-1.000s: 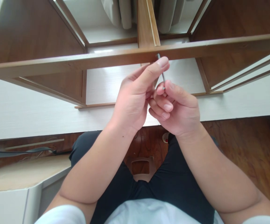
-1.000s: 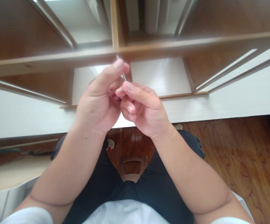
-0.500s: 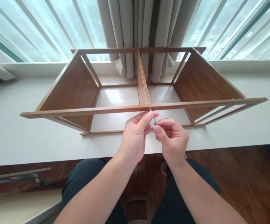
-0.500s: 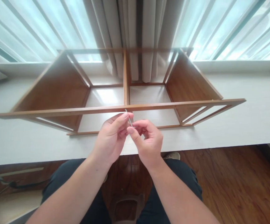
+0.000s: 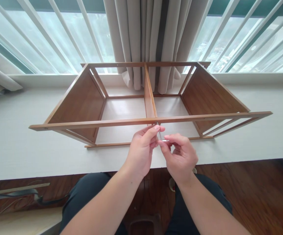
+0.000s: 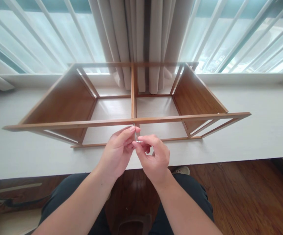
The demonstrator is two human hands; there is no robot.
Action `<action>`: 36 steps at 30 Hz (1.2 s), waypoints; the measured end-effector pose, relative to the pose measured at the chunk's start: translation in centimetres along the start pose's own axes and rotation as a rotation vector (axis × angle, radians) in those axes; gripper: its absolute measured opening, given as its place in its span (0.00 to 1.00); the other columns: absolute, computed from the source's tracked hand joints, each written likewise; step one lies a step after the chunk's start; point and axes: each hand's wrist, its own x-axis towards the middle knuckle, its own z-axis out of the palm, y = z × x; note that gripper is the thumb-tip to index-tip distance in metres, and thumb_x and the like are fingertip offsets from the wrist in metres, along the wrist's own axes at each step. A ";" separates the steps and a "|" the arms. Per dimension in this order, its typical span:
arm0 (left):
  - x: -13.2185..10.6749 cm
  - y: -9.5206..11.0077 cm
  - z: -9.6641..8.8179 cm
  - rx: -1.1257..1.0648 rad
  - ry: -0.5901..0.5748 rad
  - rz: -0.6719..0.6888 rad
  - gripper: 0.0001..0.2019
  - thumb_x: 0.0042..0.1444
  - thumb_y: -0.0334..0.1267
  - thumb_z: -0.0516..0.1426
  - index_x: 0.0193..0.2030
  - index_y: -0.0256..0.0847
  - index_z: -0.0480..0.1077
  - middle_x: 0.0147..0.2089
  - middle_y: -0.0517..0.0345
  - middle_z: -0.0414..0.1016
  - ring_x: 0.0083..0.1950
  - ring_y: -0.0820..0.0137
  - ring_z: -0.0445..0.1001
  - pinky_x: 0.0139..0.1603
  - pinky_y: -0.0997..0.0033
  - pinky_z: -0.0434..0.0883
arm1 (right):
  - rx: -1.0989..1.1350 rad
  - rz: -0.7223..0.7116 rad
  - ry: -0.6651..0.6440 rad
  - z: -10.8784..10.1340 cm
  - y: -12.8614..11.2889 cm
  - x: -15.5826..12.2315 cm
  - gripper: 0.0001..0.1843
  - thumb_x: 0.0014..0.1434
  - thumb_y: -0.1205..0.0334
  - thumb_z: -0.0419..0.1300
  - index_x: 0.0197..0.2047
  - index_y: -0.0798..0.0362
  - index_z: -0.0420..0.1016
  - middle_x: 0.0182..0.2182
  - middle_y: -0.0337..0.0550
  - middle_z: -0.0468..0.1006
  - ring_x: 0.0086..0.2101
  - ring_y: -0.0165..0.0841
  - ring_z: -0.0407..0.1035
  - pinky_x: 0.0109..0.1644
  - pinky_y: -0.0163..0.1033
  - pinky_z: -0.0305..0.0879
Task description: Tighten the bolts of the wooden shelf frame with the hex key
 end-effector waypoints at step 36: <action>0.1 0.7 -0.3 -0.010 0.003 -0.023 0.12 0.54 0.45 0.68 0.34 0.36 0.80 0.22 0.64 0.60 0.26 0.79 0.59 0.32 0.75 0.61 | 0.083 -0.111 0.065 1.2 0.0 0.8 0.15 0.55 0.76 0.71 0.41 0.51 0.74 0.32 0.37 0.77 0.33 0.27 0.74 0.33 0.33 0.72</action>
